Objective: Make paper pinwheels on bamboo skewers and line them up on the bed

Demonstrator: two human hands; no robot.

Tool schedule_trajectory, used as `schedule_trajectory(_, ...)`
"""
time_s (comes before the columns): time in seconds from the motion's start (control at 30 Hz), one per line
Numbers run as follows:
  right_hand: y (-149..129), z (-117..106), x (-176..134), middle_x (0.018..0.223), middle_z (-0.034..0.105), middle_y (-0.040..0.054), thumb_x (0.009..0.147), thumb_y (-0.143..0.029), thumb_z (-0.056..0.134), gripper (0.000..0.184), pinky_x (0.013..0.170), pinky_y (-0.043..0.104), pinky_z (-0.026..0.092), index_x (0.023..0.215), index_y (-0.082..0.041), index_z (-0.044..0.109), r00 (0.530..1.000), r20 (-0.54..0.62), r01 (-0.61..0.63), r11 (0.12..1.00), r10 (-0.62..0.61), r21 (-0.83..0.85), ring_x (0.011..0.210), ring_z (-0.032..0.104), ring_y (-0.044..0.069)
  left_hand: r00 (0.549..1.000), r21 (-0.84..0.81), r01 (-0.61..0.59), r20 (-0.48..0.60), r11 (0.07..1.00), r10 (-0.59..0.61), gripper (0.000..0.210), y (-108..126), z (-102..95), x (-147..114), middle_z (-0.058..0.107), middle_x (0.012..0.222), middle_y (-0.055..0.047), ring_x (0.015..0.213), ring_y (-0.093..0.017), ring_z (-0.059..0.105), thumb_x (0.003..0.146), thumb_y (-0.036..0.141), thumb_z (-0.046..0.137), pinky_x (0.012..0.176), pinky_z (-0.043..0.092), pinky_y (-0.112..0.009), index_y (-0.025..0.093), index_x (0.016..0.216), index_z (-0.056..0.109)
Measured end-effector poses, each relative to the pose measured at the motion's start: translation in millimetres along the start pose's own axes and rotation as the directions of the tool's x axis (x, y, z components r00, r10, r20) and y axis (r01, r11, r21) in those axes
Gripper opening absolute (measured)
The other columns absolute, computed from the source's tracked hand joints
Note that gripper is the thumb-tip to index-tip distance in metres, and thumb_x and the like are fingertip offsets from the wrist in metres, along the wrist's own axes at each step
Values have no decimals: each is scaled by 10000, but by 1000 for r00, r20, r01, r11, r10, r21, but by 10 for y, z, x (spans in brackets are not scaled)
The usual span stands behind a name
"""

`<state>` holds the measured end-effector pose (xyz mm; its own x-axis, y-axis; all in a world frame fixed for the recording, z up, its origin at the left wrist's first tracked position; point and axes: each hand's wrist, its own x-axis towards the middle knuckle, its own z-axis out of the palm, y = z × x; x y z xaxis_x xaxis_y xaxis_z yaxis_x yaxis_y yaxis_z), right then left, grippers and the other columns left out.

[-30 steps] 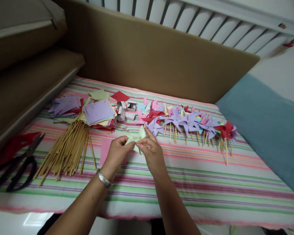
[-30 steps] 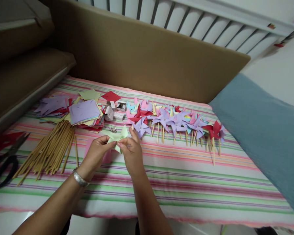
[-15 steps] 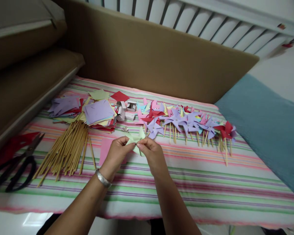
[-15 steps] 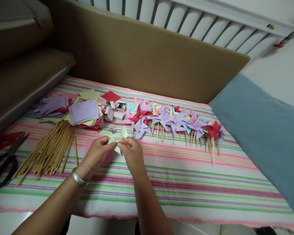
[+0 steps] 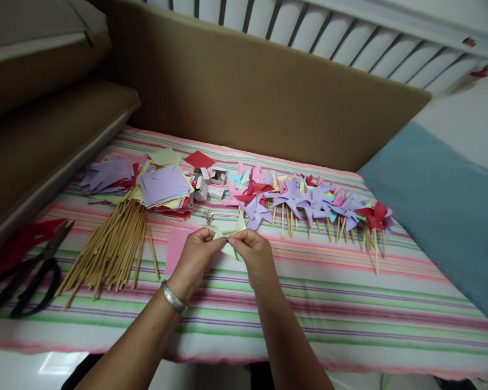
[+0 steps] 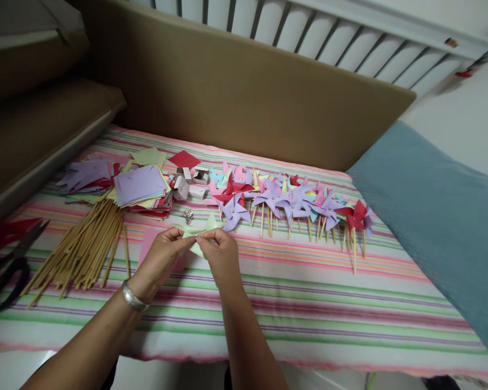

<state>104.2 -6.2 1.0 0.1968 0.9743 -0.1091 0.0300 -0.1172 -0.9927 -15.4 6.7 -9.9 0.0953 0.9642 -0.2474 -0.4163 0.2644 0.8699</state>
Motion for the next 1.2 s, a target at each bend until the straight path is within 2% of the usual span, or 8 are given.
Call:
schedule_trajectory(0.27, -13, -9, 4, 514, 508, -54, 595, -261, 685, 127, 461, 219, 288, 592, -184, 585, 1000, -12, 17, 1000, -17, 23, 472, 390, 85, 995, -46, 87, 59, 995, -84, 175, 44, -30, -13, 549, 524, 47, 477, -55, 449, 581, 244, 746, 499, 323, -189, 148, 582, 600)
schedule_trajectory(0.43, 2, -25, 1, 488, 486, -63, 607, -269, 682, 129, 452, 222, 276, 604, -188, 582, 1000, -2, 12, 999, -11, 47, 451, 368, 82, 995, -94, 90, 61, 991, -85, 228, 27, -24, -3, 588, 546, 31, 518, -84, 517, 507, 241, 791, 533, 372, -201, 151, 587, 597)
schedule_trajectory(0.6, -8, -30, -8, 481, 480, -65, 609, -268, 685, 135, 453, 219, 278, 596, -187, 578, 1000, 4, 13, 998, -13, 57, 451, 366, 80, 993, -89, 99, 65, 991, -94, 231, 27, -16, -9, 582, 531, 35, 498, -76, 513, 510, 232, 792, 514, 368, -190, 152, 571, 584)
schedule_trajectory(0.87, -7, -26, -13, 543, 553, -42, 614, -272, 687, 128, 478, 223, 309, 614, -183, 595, 1000, 5, 22, 998, -23, 64, 477, 416, 87, 994, -13, 97, 50, 995, -97, 249, 13, -46, 0, 568, 529, 33, 496, -79, 502, 531, 260, 783, 505, 345, -200, 151, 565, 562)
schedule_trajectory(1.2, -28, -7, -10, 518, 523, -53, 614, -287, 692, 146, 461, 215, 309, 603, -182, 591, 999, -6, 39, 999, -39, 19, 466, 401, 81, 995, -80, 92, 31, 993, -90, 232, 60, -23, -26, 539, 486, 52, 443, -58, 463, 497, 227, 795, 462, 324, -189, 151, 537, 580)
